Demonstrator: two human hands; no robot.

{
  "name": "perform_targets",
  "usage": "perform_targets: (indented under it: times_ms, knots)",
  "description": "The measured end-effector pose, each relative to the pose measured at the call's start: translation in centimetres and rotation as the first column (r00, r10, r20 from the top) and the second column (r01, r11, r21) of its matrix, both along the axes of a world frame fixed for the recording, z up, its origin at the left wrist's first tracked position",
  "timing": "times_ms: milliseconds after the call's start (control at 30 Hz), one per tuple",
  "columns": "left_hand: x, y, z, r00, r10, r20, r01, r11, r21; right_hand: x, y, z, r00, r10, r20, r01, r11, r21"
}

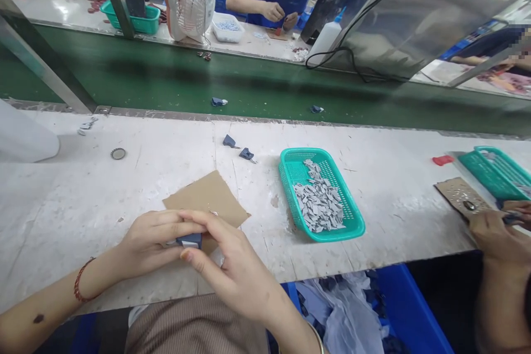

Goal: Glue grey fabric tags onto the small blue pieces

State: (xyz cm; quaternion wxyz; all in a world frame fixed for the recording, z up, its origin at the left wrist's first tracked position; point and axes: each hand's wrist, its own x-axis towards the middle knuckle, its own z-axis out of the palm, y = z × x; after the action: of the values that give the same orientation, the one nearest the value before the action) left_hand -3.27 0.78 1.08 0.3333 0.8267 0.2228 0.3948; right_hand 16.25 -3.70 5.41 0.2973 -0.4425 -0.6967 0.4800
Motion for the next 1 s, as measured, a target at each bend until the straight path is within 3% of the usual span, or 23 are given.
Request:
perform_targets:
  times_ms: [100,300,367,467,500,567,633,700,767,867,933,1000]
  knots:
    - [0.2,0.1,-0.3,0.995,0.02,0.1,-0.015,0.998,-0.053,0.8,0.0,-0.2,1.0,0.013,-0.002,-0.013,1.0,0.022]
    - [0.3,-0.1,-0.4,0.996,0.014,0.084,0.02,0.923,-0.384,1.3,-0.2,-1.1,0.998,-0.06,0.004,0.06,0.998,0.034]
    - [0.5,-0.1,-0.4,0.993,0.04,0.108,0.024,0.846,-0.533,2.0,-0.1,-1.2,0.996,-0.08,0.041,0.076,0.994,0.077]
    - [0.7,0.4,-0.6,0.985,0.09,0.145,0.054,0.643,-0.764,5.2,0.9,-1.1,0.958,-0.233,0.169,0.19,0.953,0.234]
    - [0.6,0.6,-0.7,0.983,0.104,0.152,0.061,0.592,-0.804,6.9,1.5,-1.2,0.918,-0.33,0.219,0.258,0.919,0.299]
    - [0.4,1.3,-1.0,0.979,0.137,0.152,0.053,0.548,-0.835,10.8,3.0,-1.6,0.773,-0.543,0.329,0.4,0.819,0.412]
    - [0.1,2.0,-1.4,0.973,0.181,0.14,0.019,0.542,-0.84,14.9,4.8,-2.4,0.617,-0.653,0.438,0.446,0.75,0.489]
    - [-0.2,3.0,-1.8,0.96,0.251,0.122,-0.037,0.549,-0.835,18.1,6.6,-3.4,0.533,-0.586,0.61,0.35,0.809,0.472]
    - [-0.6,4.4,-2.3,0.933,0.343,0.107,-0.123,0.586,-0.801,20.0,7.9,-4.3,0.522,-0.516,0.68,0.283,0.856,0.432]
    - [-1.4,7.9,-3.0,0.888,0.458,0.045,-0.319,0.683,-0.656,20.7,8.9,-5.1,0.538,-0.473,0.697,0.233,0.879,0.417]
    - [-2.2,11.1,-3.2,0.849,0.52,-0.098,-0.502,0.732,-0.461,20.6,8.9,-5.3,0.545,-0.468,0.696,0.219,0.88,0.421]
    - [-3.2,14.7,-3.1,0.743,0.607,-0.281,-0.663,0.725,-0.187,20.6,8.7,-5.3,0.551,-0.462,0.695,0.207,0.883,0.422]
